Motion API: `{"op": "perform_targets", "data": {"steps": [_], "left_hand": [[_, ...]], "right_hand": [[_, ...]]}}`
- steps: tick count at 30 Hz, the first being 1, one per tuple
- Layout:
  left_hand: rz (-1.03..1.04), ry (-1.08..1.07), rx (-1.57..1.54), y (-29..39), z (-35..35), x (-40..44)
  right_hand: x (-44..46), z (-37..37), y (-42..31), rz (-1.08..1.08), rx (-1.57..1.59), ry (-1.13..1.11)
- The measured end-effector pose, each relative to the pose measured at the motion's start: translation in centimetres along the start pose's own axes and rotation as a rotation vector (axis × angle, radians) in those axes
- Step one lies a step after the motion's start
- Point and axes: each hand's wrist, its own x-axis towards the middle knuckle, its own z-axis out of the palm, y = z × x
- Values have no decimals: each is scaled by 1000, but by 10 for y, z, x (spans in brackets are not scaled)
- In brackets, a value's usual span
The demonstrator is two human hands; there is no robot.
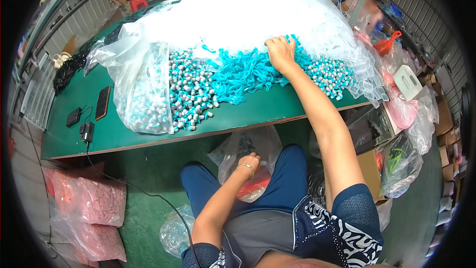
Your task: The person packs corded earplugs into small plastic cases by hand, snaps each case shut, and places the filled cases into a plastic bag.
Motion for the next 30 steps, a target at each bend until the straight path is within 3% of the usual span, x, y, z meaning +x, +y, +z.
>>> {"op": "perform_targets", "data": {"steps": [4, 9, 11, 13, 17, 19, 21, 23, 27, 29, 30], "left_hand": [[-53, -163, 51, 0, 21, 6], [-79, -113, 61, -6, 36, -1], [-13, 7, 43, -7, 39, -7], [97, 149, -48, -9, 33, -7], [332, 498, -266, 20, -36, -10], [379, 607, -315, 34, -78, -18], [464, 837, -326, 44, -117, -26], [422, 1013, -256, 37, -148, -31], [-61, 1128, 154, 0, -184, -37], [-195, 1157, 213, -15, -195, -40], [-225, 1201, 250, -23, -196, -36]], "right_hand": [[1, 12, 1, -83, 3, 199], [3, 6, 0, -158, -38, 15], [1, 12, 2, -174, -6, -13], [-2, 23, 3, -142, 1, 176], [4, 8, 5, -110, -12, -30], [4, 9, 3, -141, -19, 13], [-1, 3, 0, -197, 29, 201], [-2, -12, 0, -163, 114, 299], [-7, -38, 9, -45, 455, 603], [-25, -50, 2, -19, 566, 635], [-35, -53, 0, 19, 694, 496]]}}
